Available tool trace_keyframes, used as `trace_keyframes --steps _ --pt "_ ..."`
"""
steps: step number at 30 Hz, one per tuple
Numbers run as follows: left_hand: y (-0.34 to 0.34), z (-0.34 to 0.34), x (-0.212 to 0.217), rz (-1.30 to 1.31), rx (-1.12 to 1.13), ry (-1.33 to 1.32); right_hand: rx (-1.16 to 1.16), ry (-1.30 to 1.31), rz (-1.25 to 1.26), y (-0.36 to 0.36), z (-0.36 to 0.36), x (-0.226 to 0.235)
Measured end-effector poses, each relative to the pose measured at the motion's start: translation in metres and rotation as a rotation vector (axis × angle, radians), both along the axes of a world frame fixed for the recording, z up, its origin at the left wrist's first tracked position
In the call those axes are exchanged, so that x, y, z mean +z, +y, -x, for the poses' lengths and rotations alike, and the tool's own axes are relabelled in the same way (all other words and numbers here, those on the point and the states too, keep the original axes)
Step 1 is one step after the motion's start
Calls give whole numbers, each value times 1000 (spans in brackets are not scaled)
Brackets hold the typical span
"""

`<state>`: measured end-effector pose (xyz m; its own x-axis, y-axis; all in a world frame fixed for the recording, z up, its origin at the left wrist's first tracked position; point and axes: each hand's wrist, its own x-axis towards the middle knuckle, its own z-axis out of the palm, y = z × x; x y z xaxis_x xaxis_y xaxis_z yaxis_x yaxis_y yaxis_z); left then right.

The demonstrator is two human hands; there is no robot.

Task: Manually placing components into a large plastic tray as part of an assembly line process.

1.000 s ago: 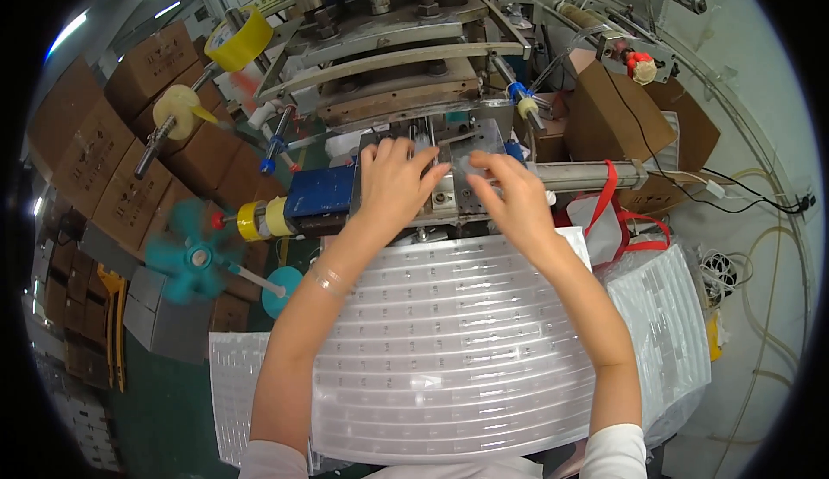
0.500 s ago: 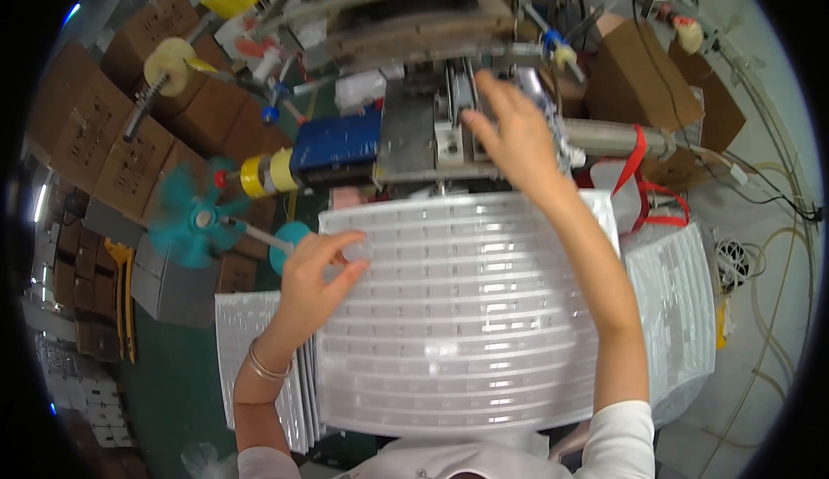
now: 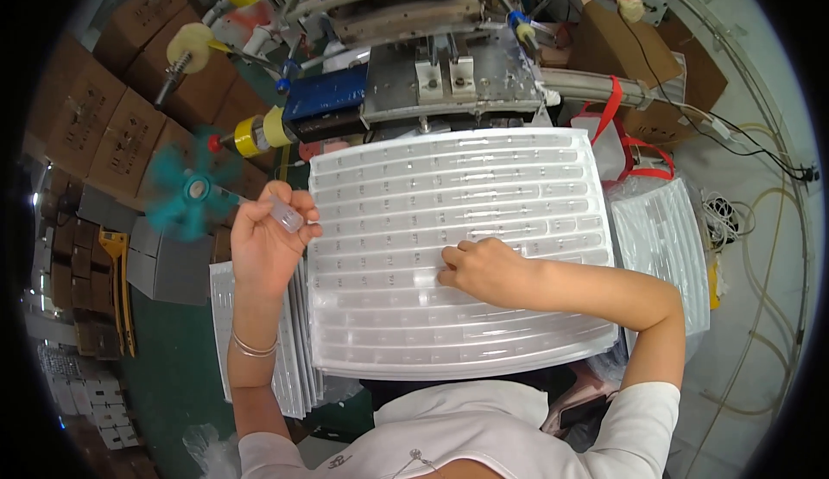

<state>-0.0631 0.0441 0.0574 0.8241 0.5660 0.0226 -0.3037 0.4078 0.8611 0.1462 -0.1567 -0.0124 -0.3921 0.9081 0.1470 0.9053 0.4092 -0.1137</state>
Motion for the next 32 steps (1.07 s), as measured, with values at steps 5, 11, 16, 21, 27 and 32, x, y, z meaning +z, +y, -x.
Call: trace_keyframes --steps 5,11,16,21,27,32 --pt "0 -1 -12 206 6 -90 -48 315 61 16 -7 40" --pt "-26 -28 -9 -518 -72 222 -624 735 -222 55 -102 68" --pt "-29 -39 -37 -1582 177 504 -699 944 -93 49 -126 39" --pt "-9 -69 -49 -1554 337 605 -593 1066 -87 42 -117 36" --pt "31 -161 -18 -1566 770 476 -619 940 -262 51 -114 45" --pt "56 -229 2 -1851 368 1012 -723 655 -468 81 -130 31"
